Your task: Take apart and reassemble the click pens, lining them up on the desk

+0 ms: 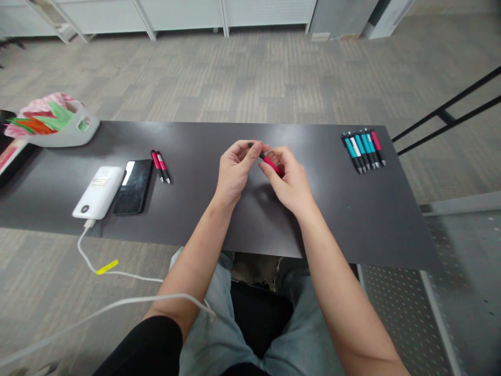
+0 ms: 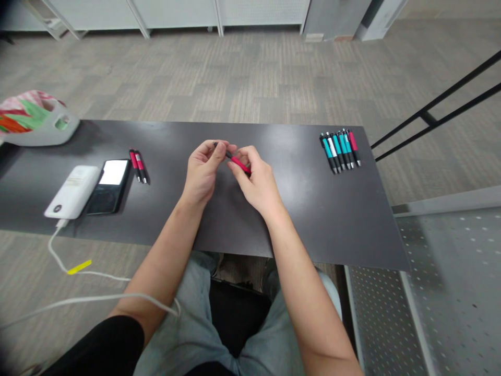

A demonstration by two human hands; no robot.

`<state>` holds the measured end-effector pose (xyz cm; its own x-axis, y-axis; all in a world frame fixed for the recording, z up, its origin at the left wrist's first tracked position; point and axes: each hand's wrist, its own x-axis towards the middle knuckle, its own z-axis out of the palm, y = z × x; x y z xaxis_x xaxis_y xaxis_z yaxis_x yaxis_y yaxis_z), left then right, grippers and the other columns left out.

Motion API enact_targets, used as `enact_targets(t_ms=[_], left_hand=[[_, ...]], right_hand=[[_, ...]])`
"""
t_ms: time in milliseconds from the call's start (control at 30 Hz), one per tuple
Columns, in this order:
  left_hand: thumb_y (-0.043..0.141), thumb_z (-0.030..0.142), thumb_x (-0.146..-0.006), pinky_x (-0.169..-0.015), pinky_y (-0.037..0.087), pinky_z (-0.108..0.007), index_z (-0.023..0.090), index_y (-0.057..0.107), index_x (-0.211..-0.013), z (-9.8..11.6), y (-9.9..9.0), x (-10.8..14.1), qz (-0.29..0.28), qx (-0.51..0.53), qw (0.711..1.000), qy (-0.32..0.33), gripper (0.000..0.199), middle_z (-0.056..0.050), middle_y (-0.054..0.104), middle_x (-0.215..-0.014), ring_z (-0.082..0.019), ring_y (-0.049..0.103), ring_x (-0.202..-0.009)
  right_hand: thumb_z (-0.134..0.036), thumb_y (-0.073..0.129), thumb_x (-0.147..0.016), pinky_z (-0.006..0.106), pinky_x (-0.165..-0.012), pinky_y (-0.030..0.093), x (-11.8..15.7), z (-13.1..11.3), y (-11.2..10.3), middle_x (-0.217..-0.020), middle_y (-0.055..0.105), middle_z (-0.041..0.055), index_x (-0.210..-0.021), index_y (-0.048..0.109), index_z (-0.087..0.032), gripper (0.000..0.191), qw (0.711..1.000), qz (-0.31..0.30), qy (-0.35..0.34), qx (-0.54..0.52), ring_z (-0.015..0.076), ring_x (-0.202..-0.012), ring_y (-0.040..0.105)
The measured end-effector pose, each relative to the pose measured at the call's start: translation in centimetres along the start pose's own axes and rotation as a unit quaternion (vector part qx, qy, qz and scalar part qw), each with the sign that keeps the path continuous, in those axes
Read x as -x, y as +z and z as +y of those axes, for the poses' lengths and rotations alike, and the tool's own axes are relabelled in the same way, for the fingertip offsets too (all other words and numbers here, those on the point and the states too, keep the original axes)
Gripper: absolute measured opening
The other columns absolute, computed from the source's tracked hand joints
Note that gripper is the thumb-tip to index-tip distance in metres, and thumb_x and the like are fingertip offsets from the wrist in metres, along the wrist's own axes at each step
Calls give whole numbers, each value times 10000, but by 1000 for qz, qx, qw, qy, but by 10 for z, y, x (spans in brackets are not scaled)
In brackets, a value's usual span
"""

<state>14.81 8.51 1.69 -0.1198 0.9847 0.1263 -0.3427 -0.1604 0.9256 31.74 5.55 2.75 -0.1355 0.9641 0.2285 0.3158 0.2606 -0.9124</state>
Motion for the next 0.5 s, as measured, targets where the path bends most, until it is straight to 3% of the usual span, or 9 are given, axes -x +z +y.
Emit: enact_targets(t_ms=[133,300,400,500], left_hand=[[1185,609,-995,-1095,768,-439,267,842,-997,3,3,0,8,-9,1000,-13,485,-69,966,-1049,-280,961,-1100],[1191,561,-1001,-1123,754,-442,261,836,-996,6,3,0,11,-3,1000,-23,464,-70,953,-1047,-296,965,-1164],[1202,544,-987,-1103,759,-420,263,839,-986,8,4,1,8,-5,1000,-25,459,-67,961,-1055,-284,959,-1152],[1206,550,-980,-1051,765,-402,262,847,-982,8,4,2,2,-5,1000,-24,460,-64,969,-1062,-266,946,-1083]], right_hand=[[-900,598,-1260,496,-960,675,0,0,1,-939,734,67,-1192,821,-334,612,1000,-6,-1,5,351,-1015,765],[-842,794,-1178,533,-994,674,-3,0,1,-1147,809,108,-1258,791,-356,493,999,0,-30,11,364,-1090,751],[-853,770,-1188,513,-959,663,-2,1,0,-1078,778,77,-1298,775,-365,500,1000,-5,-20,8,346,-1025,742],[-843,664,-1251,489,-974,664,-2,2,-1,-997,748,71,-1208,792,-336,524,1000,-14,-15,13,344,-1033,764]])
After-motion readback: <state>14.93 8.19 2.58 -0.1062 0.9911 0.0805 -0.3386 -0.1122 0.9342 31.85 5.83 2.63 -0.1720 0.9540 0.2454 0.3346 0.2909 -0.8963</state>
